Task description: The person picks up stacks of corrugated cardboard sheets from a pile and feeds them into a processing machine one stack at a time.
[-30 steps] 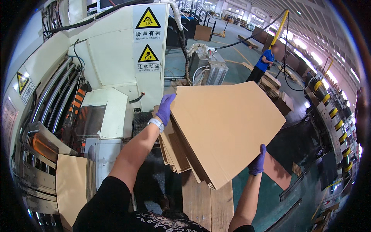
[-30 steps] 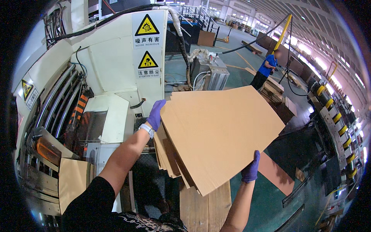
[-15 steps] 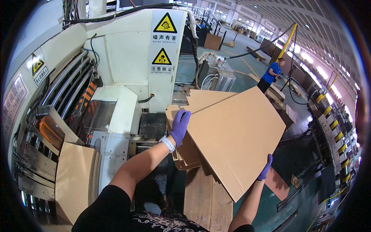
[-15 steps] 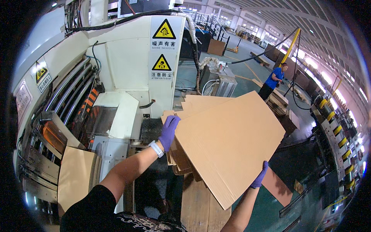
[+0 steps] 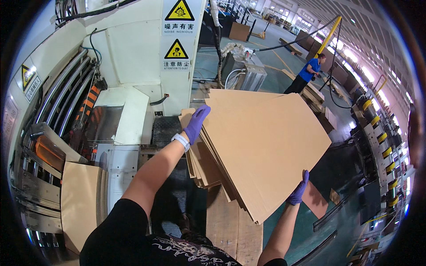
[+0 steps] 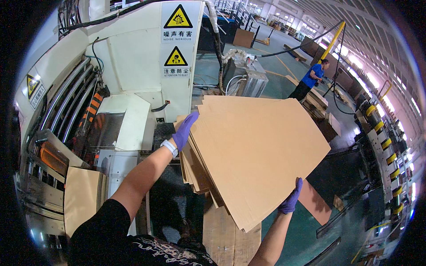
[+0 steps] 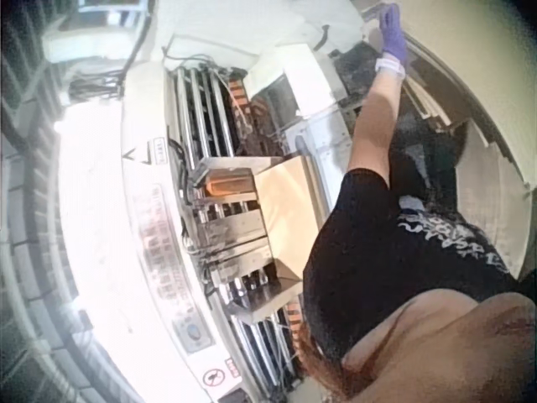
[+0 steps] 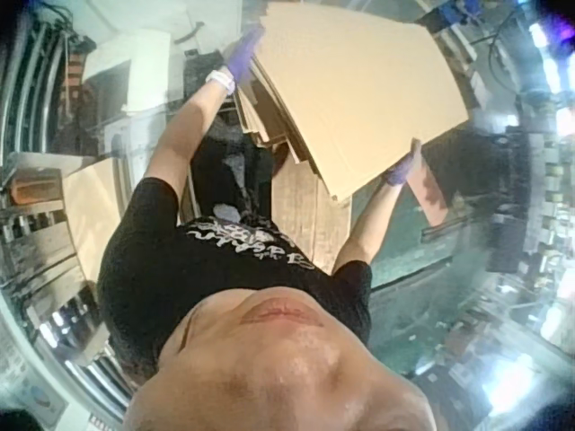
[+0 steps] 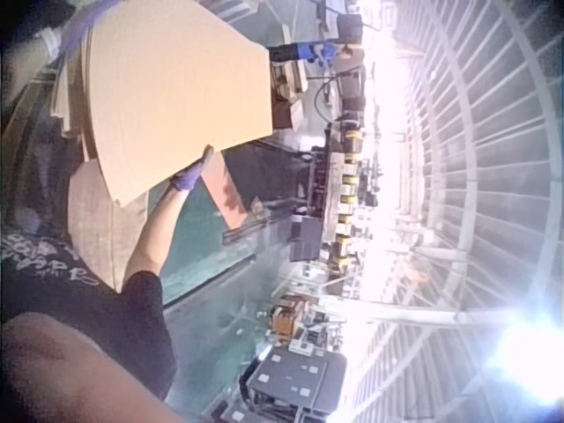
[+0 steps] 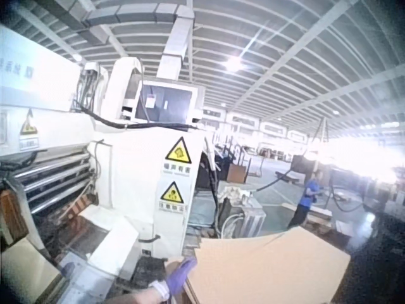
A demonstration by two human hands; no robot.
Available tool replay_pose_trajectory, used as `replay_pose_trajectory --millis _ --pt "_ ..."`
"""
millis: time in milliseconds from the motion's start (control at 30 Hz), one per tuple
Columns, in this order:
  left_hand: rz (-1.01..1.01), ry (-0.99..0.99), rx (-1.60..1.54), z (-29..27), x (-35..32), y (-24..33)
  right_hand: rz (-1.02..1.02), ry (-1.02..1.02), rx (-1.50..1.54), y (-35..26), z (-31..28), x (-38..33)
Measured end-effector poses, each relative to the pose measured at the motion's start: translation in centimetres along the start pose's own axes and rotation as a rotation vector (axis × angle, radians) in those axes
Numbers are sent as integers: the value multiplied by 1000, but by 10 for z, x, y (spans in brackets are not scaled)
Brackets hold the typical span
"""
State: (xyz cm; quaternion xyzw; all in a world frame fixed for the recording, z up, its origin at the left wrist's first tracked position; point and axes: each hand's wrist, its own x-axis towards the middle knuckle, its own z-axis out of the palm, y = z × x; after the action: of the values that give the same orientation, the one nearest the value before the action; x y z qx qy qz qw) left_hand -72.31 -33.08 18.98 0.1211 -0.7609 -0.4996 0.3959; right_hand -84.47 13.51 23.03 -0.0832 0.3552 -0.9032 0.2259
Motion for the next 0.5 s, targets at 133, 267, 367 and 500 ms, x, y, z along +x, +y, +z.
replay_pose_trajectory --millis 133,267,367,500 --pt "-138 -166 -282 -6 16 -11 -65 -29 -9 3 22 -2" --pt "-265 -142 -525 4 15 2 -72 18 34 0 19 -5" --pt "-155 -169 -290 -5 -17 26 -80 34 -6 8 4 -15" --pt "-21 -34 -219 -56 -79 89 -14 11 77 18 33 -69"
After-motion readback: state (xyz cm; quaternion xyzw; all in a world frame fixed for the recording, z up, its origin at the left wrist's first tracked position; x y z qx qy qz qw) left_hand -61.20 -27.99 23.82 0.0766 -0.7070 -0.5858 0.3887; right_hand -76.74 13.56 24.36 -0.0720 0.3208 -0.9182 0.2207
